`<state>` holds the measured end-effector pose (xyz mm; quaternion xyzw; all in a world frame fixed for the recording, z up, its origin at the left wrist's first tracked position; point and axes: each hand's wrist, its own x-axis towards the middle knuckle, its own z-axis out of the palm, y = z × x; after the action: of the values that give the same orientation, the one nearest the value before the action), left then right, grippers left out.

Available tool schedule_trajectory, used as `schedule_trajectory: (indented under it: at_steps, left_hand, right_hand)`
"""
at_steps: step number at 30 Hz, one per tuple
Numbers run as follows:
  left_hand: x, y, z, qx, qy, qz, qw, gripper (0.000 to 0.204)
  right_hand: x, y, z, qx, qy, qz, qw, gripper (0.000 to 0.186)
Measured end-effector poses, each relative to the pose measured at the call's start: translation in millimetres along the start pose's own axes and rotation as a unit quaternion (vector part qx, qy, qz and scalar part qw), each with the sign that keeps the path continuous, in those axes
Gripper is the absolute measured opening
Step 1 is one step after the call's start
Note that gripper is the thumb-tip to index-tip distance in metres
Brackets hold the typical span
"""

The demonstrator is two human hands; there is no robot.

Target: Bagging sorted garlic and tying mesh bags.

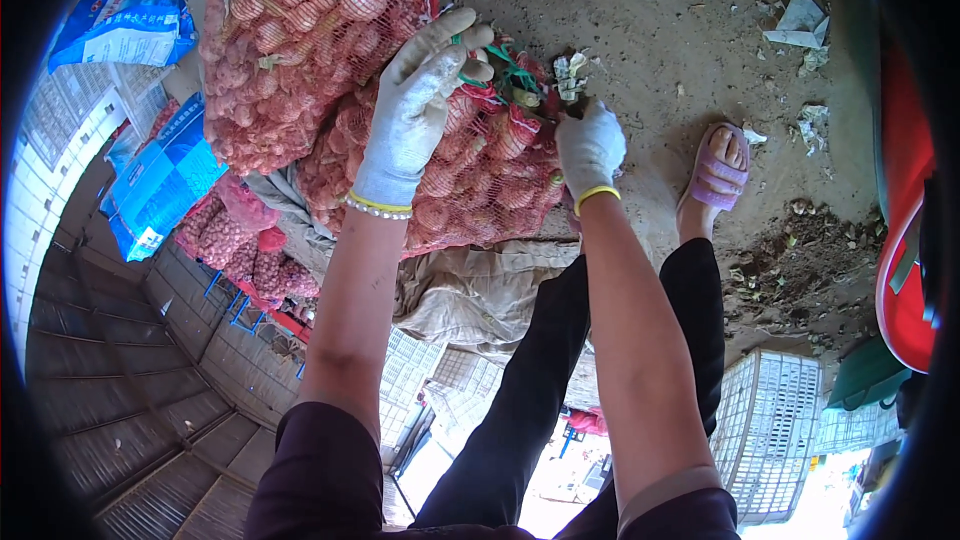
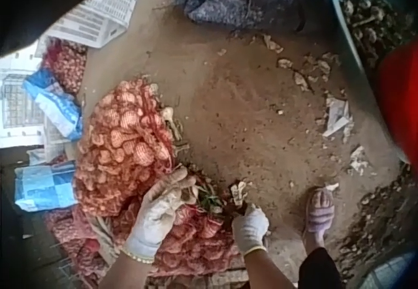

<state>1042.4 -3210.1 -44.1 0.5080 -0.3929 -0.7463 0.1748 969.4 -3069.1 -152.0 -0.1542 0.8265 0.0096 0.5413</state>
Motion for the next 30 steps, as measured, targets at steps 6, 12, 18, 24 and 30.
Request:
schedule_trajectory:
  at_steps: [6,12,18,24,30]
  left_hand:
    - [24,16,3,-0.140,-0.145,0.051,0.978,0.037]
    - [-7,34,29,-0.019,-0.078,0.032,0.996,0.040]
    - [-67,38,18,0.061,-0.044,-0.120,0.990,0.043]
    - [-21,10,4,0.737,0.017,0.170,0.654,0.045]
    - [36,-25,17,0.832,-0.130,-0.003,0.540,0.033]
  right_hand:
    - [20,98,-31,0.453,0.031,0.127,0.882,0.024]
    - [-16,78,-56,0.568,0.036,0.047,0.821,0.022]
    - [-46,66,-59,0.714,-0.076,0.099,0.689,0.019]
    - [-30,64,-56,0.787,-0.069,0.100,0.605,0.018]
    - [-28,39,-58,0.763,-0.105,0.072,0.633,0.017]
